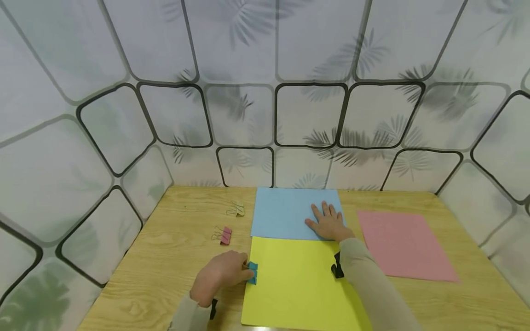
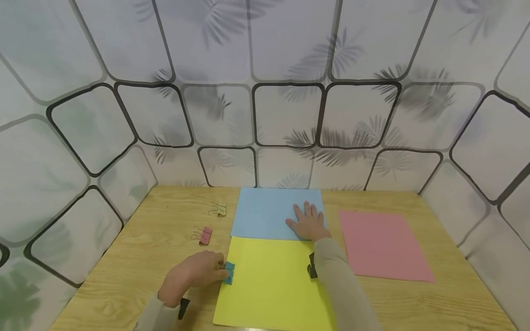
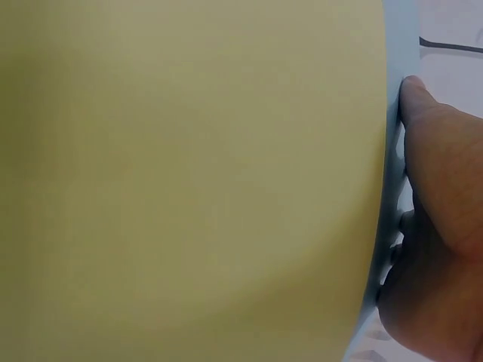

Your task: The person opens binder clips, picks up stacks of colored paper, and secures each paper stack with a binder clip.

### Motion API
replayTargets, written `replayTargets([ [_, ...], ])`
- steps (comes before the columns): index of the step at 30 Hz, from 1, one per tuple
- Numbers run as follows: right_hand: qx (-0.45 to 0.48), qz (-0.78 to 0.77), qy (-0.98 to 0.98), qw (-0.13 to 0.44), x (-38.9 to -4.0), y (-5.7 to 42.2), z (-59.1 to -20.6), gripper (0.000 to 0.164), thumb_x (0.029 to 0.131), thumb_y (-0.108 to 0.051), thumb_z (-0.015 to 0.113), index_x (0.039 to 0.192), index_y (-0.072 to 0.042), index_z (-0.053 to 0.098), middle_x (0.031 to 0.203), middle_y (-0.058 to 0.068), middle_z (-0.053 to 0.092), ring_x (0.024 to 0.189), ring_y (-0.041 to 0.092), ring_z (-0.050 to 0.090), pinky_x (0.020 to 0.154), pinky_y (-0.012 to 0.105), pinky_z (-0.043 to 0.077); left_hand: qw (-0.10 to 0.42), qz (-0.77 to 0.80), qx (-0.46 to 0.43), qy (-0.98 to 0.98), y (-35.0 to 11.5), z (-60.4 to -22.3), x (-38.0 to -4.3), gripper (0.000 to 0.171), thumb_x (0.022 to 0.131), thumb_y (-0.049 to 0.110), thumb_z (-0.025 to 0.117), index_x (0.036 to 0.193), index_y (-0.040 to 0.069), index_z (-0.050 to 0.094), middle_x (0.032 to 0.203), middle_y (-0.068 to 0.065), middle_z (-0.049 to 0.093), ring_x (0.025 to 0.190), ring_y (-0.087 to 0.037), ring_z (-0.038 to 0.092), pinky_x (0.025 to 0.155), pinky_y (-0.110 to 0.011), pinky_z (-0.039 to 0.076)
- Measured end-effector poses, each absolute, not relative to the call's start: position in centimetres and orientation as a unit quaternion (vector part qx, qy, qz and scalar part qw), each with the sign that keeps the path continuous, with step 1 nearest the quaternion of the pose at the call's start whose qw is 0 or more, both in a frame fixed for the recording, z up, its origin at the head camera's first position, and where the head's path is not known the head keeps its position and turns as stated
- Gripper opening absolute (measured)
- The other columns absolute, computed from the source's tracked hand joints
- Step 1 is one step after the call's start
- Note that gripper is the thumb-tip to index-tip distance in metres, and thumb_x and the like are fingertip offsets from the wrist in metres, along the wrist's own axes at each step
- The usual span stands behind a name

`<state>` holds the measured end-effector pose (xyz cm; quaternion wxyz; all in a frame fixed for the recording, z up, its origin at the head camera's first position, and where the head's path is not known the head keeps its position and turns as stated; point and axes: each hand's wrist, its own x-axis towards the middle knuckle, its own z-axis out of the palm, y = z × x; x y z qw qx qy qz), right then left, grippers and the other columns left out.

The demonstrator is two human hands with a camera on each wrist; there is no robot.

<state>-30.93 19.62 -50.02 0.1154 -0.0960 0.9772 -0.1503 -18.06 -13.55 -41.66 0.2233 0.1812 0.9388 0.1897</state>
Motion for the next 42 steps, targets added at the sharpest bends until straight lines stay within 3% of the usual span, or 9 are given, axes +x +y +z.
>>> replayTargets([
  [8,-0.094,-0.152,0.977,0.118,-30.3,19.0,-49.3,0.073,0.106,-0.051,0.033,0.160,-0.007,0.012,0.161,0.032,-0.004,0.146,0.053,-0.005,0.112,0.072,0.000,0.223,0.183,0.177,0.941,-13.8,-41.6,-17.9,0.023,0.096,0.030,0.066,0.093,0.009,0.057,0.088,-0.004,0.058,0.076,-0.018,0.050,0.068,-0.038,0.042],
  [13,-0.095,-0.155,0.976,0.122,-30.2,18.9,-49.2,0.074,0.106,-0.053,0.032,0.160,-0.007,0.011,0.161,0.031,-0.004,0.146,0.052,-0.005,0.112,0.071,0.000,0.223,0.182,0.178,0.941,-13.9,-41.4,-17.8,0.025,0.096,0.030,0.066,0.101,0.006,0.061,0.094,-0.006,0.062,0.078,-0.018,0.053,0.071,-0.039,0.047],
  [18,-0.091,-0.156,0.975,0.130,-30.2,19.2,-49.1,0.076,0.105,-0.054,0.030,0.160,-0.006,0.009,0.161,0.031,-0.007,0.146,0.052,-0.007,0.113,0.071,-0.002,0.227,0.189,0.186,0.937,-13.9,-41.4,-17.8,0.024,0.096,0.030,0.066,0.099,0.007,0.059,0.089,-0.005,0.060,0.075,-0.018,0.051,0.068,-0.037,0.044],
  [24,-0.094,-0.148,0.975,0.136,-30.5,19.6,-49.3,0.079,0.104,-0.060,0.027,0.160,-0.008,0.007,0.161,0.031,-0.009,0.146,0.051,-0.010,0.113,0.070,-0.004,0.229,0.229,0.191,0.927,-14.6,-41.6,-18.2,0.034,0.098,0.030,0.063,0.117,0.002,0.062,0.107,-0.010,0.067,0.086,-0.020,0.059,0.077,-0.043,0.050],
  [26,-0.099,-0.152,0.975,0.132,-30.6,19.6,-49.5,0.081,0.103,-0.062,0.025,0.160,-0.008,0.007,0.160,0.031,-0.010,0.146,0.052,-0.011,0.112,0.070,-0.005,0.220,0.246,0.193,0.924,-15.2,-41.6,-18.4,0.036,0.099,0.030,0.061,0.120,0.001,0.061,0.105,-0.009,0.067,0.084,-0.019,0.059,0.075,-0.043,0.051],
  [31,-0.106,-0.172,0.971,0.125,-31.0,19.5,-49.9,0.080,0.103,-0.061,0.028,0.160,-0.008,0.010,0.160,0.032,-0.008,0.146,0.053,-0.010,0.111,0.072,-0.004,0.183,0.286,0.193,0.920,-17.2,-40.9,-19.4,0.028,0.101,0.027,0.059,0.111,0.001,0.062,0.080,-0.005,0.060,0.067,-0.016,0.051,0.062,-0.034,0.044],
  [38,-0.102,-0.158,0.975,0.122,-31.2,19.7,-50.1,0.081,0.102,-0.063,0.026,0.160,-0.010,0.008,0.161,0.029,-0.009,0.146,0.052,-0.009,0.112,0.072,-0.003,0.089,0.344,0.125,0.926,-18.9,-40.5,-21.0,0.034,0.103,0.029,0.056,0.120,0.001,0.055,0.096,-0.011,0.066,0.070,-0.015,0.053,0.062,-0.032,0.045],
  [42,-0.103,-0.167,0.973,0.122,-31.1,19.9,-50.1,0.081,0.103,-0.062,0.028,0.160,-0.009,0.009,0.161,0.030,-0.008,0.146,0.053,-0.009,0.111,0.072,-0.003,0.041,0.376,0.042,0.925,-18.9,-40.9,-22.2,0.042,0.105,0.032,0.050,0.130,-0.001,0.046,0.074,-0.008,0.056,0.054,-0.015,0.042,0.051,-0.031,0.037],
])
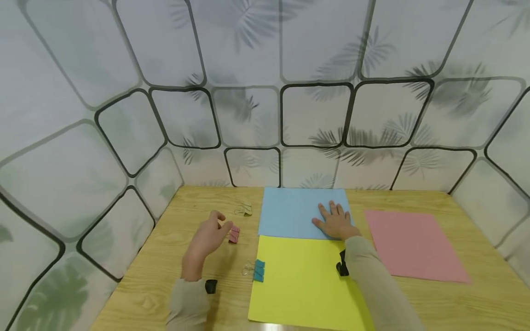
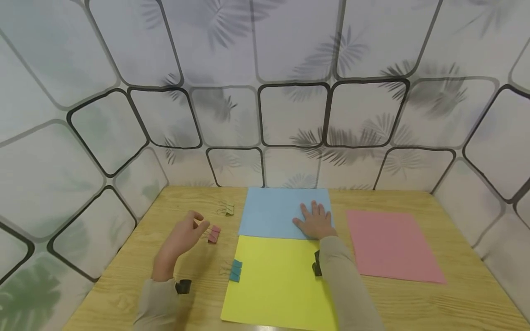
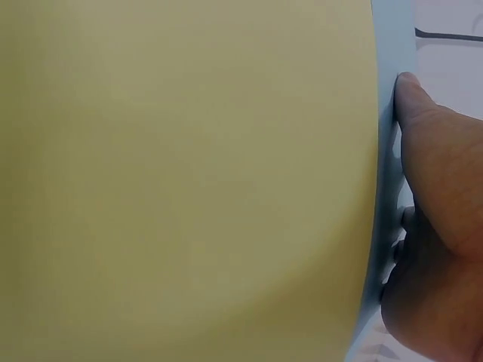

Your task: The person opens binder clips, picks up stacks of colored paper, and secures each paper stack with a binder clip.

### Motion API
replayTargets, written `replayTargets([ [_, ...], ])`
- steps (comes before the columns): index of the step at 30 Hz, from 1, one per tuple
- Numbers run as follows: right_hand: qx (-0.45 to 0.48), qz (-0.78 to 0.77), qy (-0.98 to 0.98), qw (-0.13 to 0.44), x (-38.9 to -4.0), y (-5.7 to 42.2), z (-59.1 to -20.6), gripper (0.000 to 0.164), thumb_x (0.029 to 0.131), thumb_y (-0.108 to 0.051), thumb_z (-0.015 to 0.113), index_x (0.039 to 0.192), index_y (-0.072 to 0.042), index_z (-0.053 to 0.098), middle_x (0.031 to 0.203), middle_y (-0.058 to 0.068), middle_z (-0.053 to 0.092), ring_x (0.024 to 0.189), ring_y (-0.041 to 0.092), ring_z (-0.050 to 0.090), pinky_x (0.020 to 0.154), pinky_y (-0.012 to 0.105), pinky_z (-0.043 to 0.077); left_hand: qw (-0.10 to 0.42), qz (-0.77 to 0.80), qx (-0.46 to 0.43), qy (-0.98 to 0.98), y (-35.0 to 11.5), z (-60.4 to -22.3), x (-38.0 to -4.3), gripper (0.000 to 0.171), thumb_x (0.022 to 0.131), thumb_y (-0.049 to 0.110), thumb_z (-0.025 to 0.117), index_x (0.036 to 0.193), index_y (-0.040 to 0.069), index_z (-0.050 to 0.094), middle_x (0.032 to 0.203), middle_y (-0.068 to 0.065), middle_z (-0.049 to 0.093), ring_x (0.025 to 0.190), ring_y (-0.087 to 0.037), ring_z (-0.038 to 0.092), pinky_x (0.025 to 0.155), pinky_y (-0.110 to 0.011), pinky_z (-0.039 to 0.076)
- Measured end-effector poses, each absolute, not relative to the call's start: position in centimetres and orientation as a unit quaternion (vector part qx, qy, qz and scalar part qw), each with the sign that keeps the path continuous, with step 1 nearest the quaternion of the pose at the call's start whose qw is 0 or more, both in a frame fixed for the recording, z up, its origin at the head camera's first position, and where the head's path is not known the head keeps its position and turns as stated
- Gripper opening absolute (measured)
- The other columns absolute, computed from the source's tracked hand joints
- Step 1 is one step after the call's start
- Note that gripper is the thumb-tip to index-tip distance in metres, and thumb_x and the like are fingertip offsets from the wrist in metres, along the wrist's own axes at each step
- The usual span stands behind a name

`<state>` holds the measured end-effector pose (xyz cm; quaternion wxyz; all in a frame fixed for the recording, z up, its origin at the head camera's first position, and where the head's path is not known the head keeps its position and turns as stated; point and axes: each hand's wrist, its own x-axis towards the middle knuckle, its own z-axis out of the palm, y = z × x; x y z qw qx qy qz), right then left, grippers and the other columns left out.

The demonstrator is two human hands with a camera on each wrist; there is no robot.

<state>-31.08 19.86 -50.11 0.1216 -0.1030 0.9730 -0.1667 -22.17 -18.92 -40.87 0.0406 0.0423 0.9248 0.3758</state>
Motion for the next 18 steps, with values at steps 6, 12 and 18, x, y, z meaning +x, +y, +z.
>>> replayTargets([
  [6,-0.104,-0.170,0.972,0.123,-30.6,19.7,-49.4,0.076,0.105,-0.054,0.034,0.159,-0.006,0.012,0.160,0.032,-0.006,0.145,0.054,-0.007,0.111,0.072,-0.002,0.023,0.320,-0.037,0.946,-18.8,-42.1,-24.4,0.046,0.104,0.033,0.045,0.132,-0.004,0.044,0.066,-0.006,0.051,0.049,-0.016,0.040,0.045,-0.029,0.034],
  [12,-0.105,-0.161,0.975,0.116,-30.3,19.5,-49.0,0.074,0.105,-0.053,0.034,0.159,-0.006,0.013,0.160,0.033,-0.004,0.145,0.055,-0.004,0.111,0.073,0.000,0.059,0.232,-0.047,0.970,-18.9,-43.1,-25.8,0.040,0.102,0.030,0.046,0.108,-0.008,0.057,0.075,-0.011,0.053,0.057,-0.019,0.045,0.050,-0.032,0.037],
  [18,-0.106,-0.163,0.975,0.111,-30.2,19.4,-49.1,0.074,0.105,-0.052,0.035,0.159,-0.005,0.014,0.160,0.034,-0.003,0.145,0.055,-0.004,0.111,0.073,0.001,0.082,0.229,-0.044,0.969,-19.1,-43.7,-26.2,0.040,0.103,0.024,0.044,0.065,0.010,0.046,0.061,-0.002,0.040,0.053,-0.015,0.038,0.047,-0.028,0.032],
])
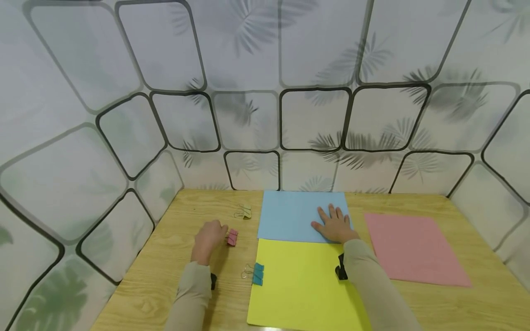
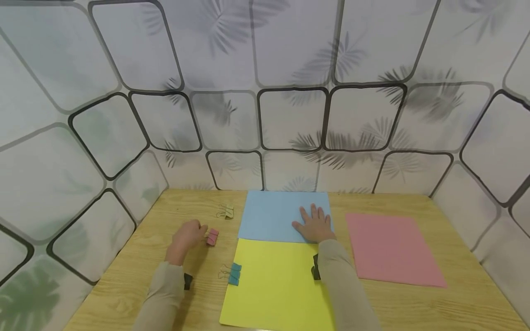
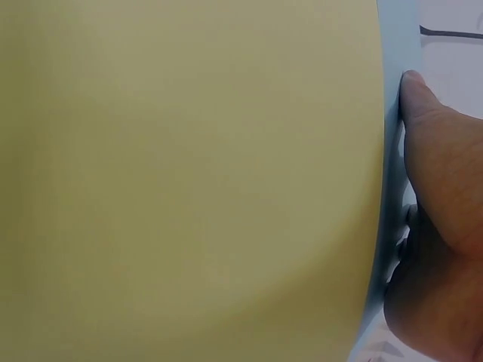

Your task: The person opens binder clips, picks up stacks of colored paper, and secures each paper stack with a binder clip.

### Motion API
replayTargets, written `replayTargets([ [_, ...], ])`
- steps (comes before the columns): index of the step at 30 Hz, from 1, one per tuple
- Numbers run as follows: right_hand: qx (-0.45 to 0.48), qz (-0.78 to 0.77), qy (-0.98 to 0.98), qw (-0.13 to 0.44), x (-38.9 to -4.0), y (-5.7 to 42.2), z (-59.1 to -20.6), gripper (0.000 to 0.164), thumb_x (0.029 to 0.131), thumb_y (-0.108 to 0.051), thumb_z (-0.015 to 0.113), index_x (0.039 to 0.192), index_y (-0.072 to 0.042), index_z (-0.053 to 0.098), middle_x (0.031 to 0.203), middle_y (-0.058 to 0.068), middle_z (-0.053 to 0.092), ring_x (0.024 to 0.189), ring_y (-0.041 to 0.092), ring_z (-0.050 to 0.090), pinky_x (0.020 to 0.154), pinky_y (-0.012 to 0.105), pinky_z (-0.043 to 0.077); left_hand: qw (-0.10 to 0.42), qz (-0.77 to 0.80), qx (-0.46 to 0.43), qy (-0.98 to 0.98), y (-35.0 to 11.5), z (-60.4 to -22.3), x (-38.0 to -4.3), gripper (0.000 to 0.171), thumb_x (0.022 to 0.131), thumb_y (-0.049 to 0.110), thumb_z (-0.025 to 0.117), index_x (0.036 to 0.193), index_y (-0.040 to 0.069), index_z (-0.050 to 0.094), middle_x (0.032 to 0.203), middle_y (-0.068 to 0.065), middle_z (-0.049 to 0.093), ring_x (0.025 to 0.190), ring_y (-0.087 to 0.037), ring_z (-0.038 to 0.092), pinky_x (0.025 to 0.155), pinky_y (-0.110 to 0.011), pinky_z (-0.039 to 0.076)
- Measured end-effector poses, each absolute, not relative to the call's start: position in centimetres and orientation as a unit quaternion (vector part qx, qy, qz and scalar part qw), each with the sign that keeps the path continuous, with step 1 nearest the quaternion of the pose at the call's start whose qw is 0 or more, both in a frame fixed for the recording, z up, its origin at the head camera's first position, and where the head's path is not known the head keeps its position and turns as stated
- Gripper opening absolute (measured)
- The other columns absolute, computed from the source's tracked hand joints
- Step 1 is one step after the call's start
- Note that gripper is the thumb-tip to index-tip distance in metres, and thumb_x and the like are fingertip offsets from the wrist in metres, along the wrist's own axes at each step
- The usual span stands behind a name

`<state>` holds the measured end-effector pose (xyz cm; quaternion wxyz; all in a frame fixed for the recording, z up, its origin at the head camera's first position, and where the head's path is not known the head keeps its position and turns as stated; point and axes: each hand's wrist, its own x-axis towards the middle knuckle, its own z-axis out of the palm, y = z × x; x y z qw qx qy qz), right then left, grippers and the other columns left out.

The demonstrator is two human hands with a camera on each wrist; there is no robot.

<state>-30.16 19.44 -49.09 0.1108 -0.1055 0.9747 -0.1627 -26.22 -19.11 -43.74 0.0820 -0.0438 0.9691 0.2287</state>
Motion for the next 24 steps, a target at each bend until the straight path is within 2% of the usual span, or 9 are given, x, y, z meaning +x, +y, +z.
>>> replayTargets([
  [2,-0.105,-0.164,0.975,0.110,-30.1,19.4,-49.1,0.073,0.106,-0.050,0.036,0.159,-0.005,0.015,0.159,0.034,-0.002,0.145,0.055,-0.004,0.111,0.073,0.001,0.081,0.230,-0.037,0.969,-19.1,-43.9,-26.2,0.037,0.103,0.022,0.044,0.071,0.007,0.052,0.066,-0.006,0.047,0.057,-0.018,0.044,0.050,-0.030,0.036],
  [5,-0.104,-0.164,0.975,0.111,-30.0,19.3,-48.9,0.072,0.106,-0.049,0.037,0.159,-0.005,0.015,0.160,0.034,-0.002,0.145,0.055,-0.003,0.111,0.073,0.001,0.078,0.230,-0.029,0.970,-19.1,-44.0,-26.1,0.032,0.104,0.020,0.044,0.093,-0.002,0.063,0.086,-0.016,0.062,0.074,-0.027,0.056,0.059,-0.036,0.045],
  [8,-0.103,-0.165,0.974,0.113,-30.0,19.3,-48.9,0.073,0.106,-0.049,0.036,0.159,-0.005,0.014,0.160,0.034,-0.003,0.145,0.055,-0.004,0.111,0.073,0.001,0.077,0.247,-0.027,0.966,-19.1,-43.8,-25.8,0.033,0.105,0.019,0.043,0.110,-0.006,0.062,0.102,-0.022,0.064,0.086,-0.031,0.058,0.068,-0.041,0.047],
  [10,-0.102,-0.166,0.974,0.116,-30.1,19.3,-48.8,0.073,0.106,-0.051,0.035,0.159,-0.006,0.013,0.160,0.033,-0.003,0.146,0.054,-0.004,0.112,0.072,0.001,0.070,0.271,-0.025,0.960,-19.1,-43.8,-25.5,0.031,0.105,0.018,0.042,0.106,-0.007,0.061,0.096,-0.020,0.063,0.080,-0.028,0.055,0.066,-0.039,0.046],
  [13,-0.104,-0.168,0.973,0.119,-30.1,19.3,-48.7,0.075,0.105,-0.052,0.034,0.159,-0.005,0.012,0.160,0.033,-0.004,0.145,0.055,-0.005,0.111,0.072,0.000,0.067,0.323,-0.026,0.944,-19.1,-43.7,-25.0,0.029,0.107,0.017,0.039,0.097,-0.005,0.056,0.080,-0.013,0.053,0.068,-0.022,0.047,0.060,-0.034,0.040],
  [16,-0.104,-0.165,0.973,0.121,-30.2,19.5,-48.6,0.075,0.105,-0.053,0.035,0.159,-0.006,0.013,0.160,0.033,-0.004,0.145,0.055,-0.004,0.111,0.072,0.001,0.061,0.373,-0.030,0.925,-19.1,-43.7,-24.6,0.030,0.108,0.018,0.035,0.095,-0.003,0.053,0.072,-0.010,0.047,0.063,-0.020,0.046,0.058,-0.031,0.039],
  [21,-0.110,-0.163,0.972,0.130,-30.5,20.0,-48.7,0.079,0.104,-0.057,0.035,0.159,-0.005,0.014,0.160,0.034,-0.003,0.145,0.055,-0.004,0.112,0.072,0.001,0.058,0.488,-0.051,0.869,-19.0,-44.2,-24.0,0.032,0.109,0.019,0.033,0.107,-0.008,0.051,0.085,-0.017,0.056,0.076,-0.027,0.062,0.069,-0.036,0.054],
  [24,-0.115,-0.161,0.971,0.133,-30.6,20.2,-49.0,0.083,0.102,-0.063,0.032,0.159,-0.006,0.013,0.160,0.034,-0.004,0.145,0.054,-0.004,0.112,0.072,0.001,0.061,0.555,-0.068,0.827,-19.0,-44.6,-23.7,0.035,0.110,0.020,0.034,0.119,-0.010,0.049,0.096,-0.023,0.057,0.085,-0.032,0.064,0.077,-0.041,0.057],
])
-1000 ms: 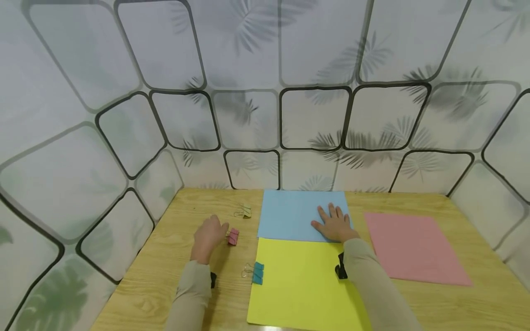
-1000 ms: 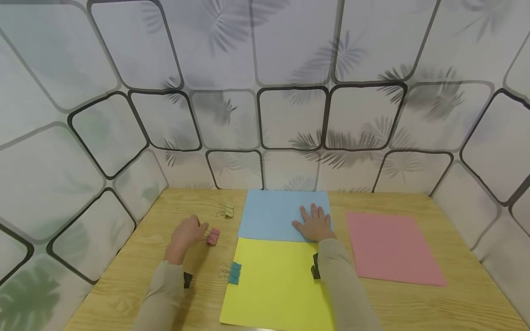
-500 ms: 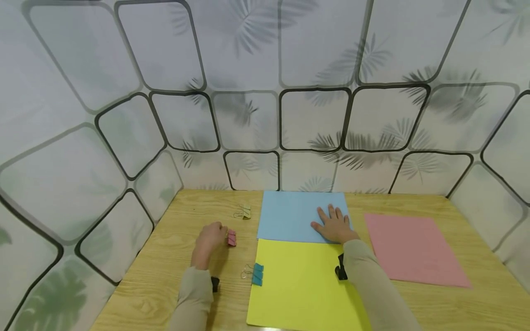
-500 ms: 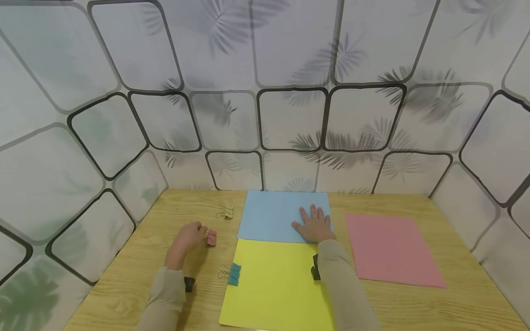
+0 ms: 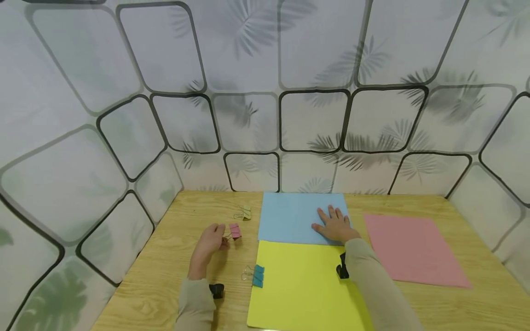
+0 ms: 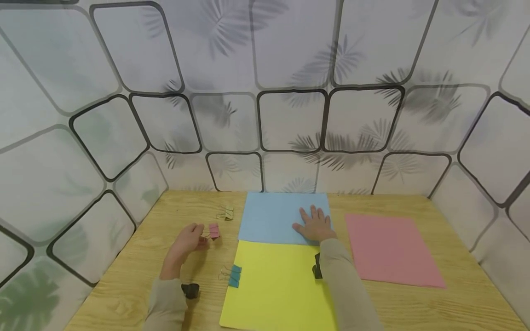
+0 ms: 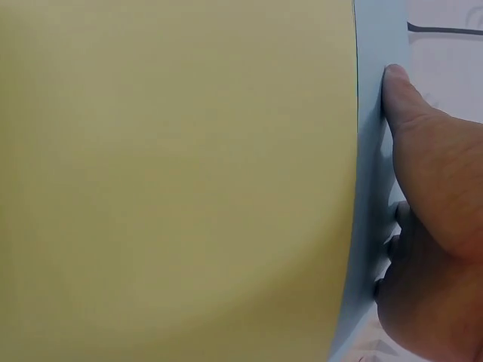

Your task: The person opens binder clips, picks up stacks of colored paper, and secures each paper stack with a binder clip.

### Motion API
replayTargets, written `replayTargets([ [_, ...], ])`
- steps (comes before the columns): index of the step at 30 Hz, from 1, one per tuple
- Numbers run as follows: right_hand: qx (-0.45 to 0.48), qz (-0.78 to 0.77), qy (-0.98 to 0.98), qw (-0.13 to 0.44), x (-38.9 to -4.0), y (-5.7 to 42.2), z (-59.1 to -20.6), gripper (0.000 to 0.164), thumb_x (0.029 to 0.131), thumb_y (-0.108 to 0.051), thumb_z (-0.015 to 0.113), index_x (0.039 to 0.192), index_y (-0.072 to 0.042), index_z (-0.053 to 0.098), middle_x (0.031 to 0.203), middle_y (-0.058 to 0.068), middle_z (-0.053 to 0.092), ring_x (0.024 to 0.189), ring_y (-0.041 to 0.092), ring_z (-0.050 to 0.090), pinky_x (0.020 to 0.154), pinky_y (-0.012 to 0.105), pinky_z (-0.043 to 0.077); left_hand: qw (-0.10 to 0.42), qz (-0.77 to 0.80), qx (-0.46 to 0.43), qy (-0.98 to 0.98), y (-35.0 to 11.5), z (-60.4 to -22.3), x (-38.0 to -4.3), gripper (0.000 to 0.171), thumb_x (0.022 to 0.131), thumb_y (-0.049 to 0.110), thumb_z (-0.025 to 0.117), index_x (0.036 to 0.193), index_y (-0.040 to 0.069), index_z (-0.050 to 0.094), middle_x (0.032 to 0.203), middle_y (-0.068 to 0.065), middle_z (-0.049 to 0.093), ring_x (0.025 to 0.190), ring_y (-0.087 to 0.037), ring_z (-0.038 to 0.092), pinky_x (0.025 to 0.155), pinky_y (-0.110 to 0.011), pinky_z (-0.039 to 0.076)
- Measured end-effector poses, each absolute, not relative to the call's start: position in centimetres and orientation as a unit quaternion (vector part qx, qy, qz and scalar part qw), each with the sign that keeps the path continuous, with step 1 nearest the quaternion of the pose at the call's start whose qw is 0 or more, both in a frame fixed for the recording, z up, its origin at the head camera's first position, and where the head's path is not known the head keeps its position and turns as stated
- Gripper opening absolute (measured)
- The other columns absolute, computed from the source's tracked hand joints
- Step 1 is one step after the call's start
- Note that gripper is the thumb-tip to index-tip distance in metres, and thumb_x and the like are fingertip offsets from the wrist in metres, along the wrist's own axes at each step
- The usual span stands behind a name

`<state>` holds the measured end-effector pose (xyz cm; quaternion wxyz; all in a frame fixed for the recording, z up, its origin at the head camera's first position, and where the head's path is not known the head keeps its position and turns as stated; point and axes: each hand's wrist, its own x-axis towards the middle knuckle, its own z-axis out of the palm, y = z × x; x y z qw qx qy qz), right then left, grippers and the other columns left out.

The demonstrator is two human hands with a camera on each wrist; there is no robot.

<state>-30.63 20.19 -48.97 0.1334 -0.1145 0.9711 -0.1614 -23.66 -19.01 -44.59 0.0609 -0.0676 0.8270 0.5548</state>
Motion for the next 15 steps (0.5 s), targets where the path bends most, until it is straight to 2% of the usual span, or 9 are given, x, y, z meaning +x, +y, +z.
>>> replayTargets([
  [3,-0.119,-0.159,0.971,0.133,-30.7,20.3,-49.3,0.083,0.101,-0.064,0.031,0.160,-0.008,0.012,0.160,0.032,-0.004,0.146,0.053,-0.004,0.112,0.072,0.002,0.061,0.580,-0.078,0.809,-19.1,-44.9,-23.6,0.040,0.110,0.023,0.035,0.127,-0.010,0.048,0.100,-0.023,0.058,0.086,-0.032,0.065,0.077,-0.040,0.058],
  [6,-0.126,-0.171,0.969,0.127,-30.7,20.4,-49.3,0.084,0.100,-0.065,0.033,0.159,-0.007,0.014,0.160,0.033,-0.003,0.145,0.055,-0.004,0.111,0.073,0.002,0.062,0.600,-0.083,0.793,-19.2,-45.2,-23.6,0.043,0.109,0.028,0.038,0.127,-0.011,0.049,0.101,-0.024,0.060,0.086,-0.030,0.066,0.078,-0.038,0.058],
  [10,-0.125,-0.178,0.968,0.128,-30.7,20.4,-49.3,0.085,0.100,-0.065,0.034,0.159,-0.008,0.014,0.160,0.033,-0.003,0.146,0.054,-0.004,0.111,0.072,0.002,0.068,0.659,-0.082,0.744,-19.3,-45.6,-23.9,0.048,0.108,0.029,0.043,0.132,-0.013,0.044,0.109,-0.026,0.060,0.091,-0.025,0.067,0.084,-0.036,0.057],
  [12,-0.124,-0.178,0.968,0.125,-30.7,20.4,-49.3,0.085,0.100,-0.065,0.035,0.159,-0.008,0.015,0.160,0.033,-0.002,0.146,0.054,-0.004,0.111,0.073,0.002,0.073,0.700,-0.087,0.705,-19.3,-45.6,-24.0,0.051,0.107,0.028,0.047,0.137,-0.013,0.040,0.111,-0.024,0.060,0.094,-0.022,0.067,0.087,-0.034,0.056],
  [15,-0.121,-0.172,0.970,0.121,-30.7,20.4,-49.4,0.083,0.101,-0.063,0.034,0.159,-0.007,0.015,0.160,0.033,-0.002,0.145,0.054,-0.003,0.111,0.073,0.003,0.081,0.757,-0.101,0.640,-19.2,-45.7,-24.3,0.050,0.105,0.024,0.052,0.135,-0.014,0.041,0.107,-0.020,0.060,0.093,-0.020,0.068,0.088,-0.030,0.055],
])
